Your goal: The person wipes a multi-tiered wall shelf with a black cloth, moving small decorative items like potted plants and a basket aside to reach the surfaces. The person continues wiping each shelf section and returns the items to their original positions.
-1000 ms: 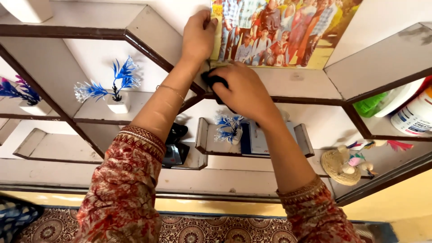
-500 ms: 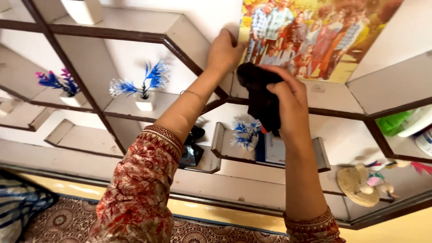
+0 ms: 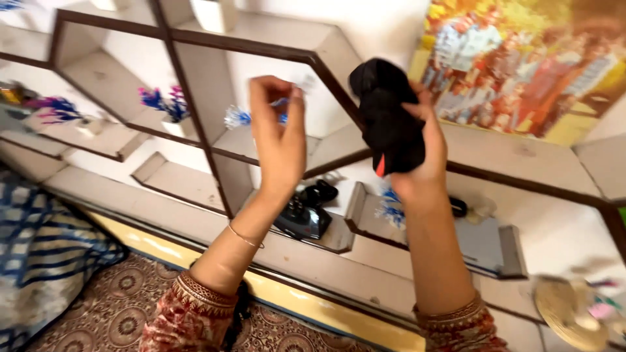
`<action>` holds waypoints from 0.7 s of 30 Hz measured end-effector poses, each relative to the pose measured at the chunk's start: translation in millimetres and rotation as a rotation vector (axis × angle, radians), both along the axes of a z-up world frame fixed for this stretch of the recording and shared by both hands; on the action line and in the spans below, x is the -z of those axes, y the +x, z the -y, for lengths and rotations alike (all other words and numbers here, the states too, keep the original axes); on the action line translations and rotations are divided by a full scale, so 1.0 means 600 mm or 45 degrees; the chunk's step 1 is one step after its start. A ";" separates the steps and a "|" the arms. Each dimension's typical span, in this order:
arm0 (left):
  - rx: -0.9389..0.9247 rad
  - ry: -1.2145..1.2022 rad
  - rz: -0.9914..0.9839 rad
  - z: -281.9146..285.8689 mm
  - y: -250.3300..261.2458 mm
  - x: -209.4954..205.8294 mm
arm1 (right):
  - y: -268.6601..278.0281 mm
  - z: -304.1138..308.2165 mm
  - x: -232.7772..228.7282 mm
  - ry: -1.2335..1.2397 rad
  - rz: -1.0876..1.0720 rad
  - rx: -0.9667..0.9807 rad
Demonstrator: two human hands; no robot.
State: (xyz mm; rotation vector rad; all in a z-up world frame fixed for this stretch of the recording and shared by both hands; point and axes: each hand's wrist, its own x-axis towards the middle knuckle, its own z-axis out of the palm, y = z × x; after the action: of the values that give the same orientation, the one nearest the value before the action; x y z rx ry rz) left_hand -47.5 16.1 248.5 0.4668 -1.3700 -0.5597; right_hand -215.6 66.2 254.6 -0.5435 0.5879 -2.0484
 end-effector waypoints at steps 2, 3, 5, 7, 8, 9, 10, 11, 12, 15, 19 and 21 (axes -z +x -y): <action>-0.260 -0.095 0.007 0.031 0.039 -0.028 | 0.012 0.028 -0.026 -0.168 -0.185 0.004; -0.391 -0.238 -0.003 0.050 0.057 -0.049 | 0.025 0.039 -0.050 -0.280 -0.582 0.070; -0.534 -0.391 -0.011 0.112 0.087 -0.077 | 0.042 0.090 -0.088 -0.413 -0.974 0.136; -0.679 -0.355 0.150 0.199 0.114 -0.088 | 0.052 0.172 -0.113 -0.538 -1.836 0.877; -0.690 -0.362 0.150 0.231 0.121 -0.094 | 0.060 0.180 -0.117 -0.551 -1.830 0.874; -0.771 -0.348 0.227 0.263 0.129 -0.099 | 0.068 0.189 -0.120 -0.271 -2.208 0.826; -0.849 -0.330 0.307 0.296 0.137 -0.103 | 0.076 0.197 -0.122 0.036 -2.569 0.758; -0.857 -0.335 0.309 0.323 0.139 -0.096 | 0.078 0.189 -0.127 0.026 -2.564 0.757; -0.880 -0.189 0.422 0.351 0.140 -0.089 | 0.080 0.181 -0.132 0.070 -2.604 0.688; -0.874 -0.009 0.553 0.362 0.150 -0.095 | 0.084 0.194 -0.157 0.199 -2.665 0.462; -0.917 -0.124 0.472 0.359 0.172 -0.119 | 0.073 0.312 -0.166 0.212 -2.659 0.179; -0.928 -0.173 0.494 0.344 0.198 -0.139 | 0.116 0.361 -0.174 0.263 -2.733 0.172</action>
State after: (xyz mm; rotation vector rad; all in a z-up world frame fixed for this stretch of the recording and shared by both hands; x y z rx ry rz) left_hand 71.4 -190.5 331.6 0.9400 -1.4641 0.2335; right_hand -146.1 -150.4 358.9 -2.4838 1.8869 -0.6465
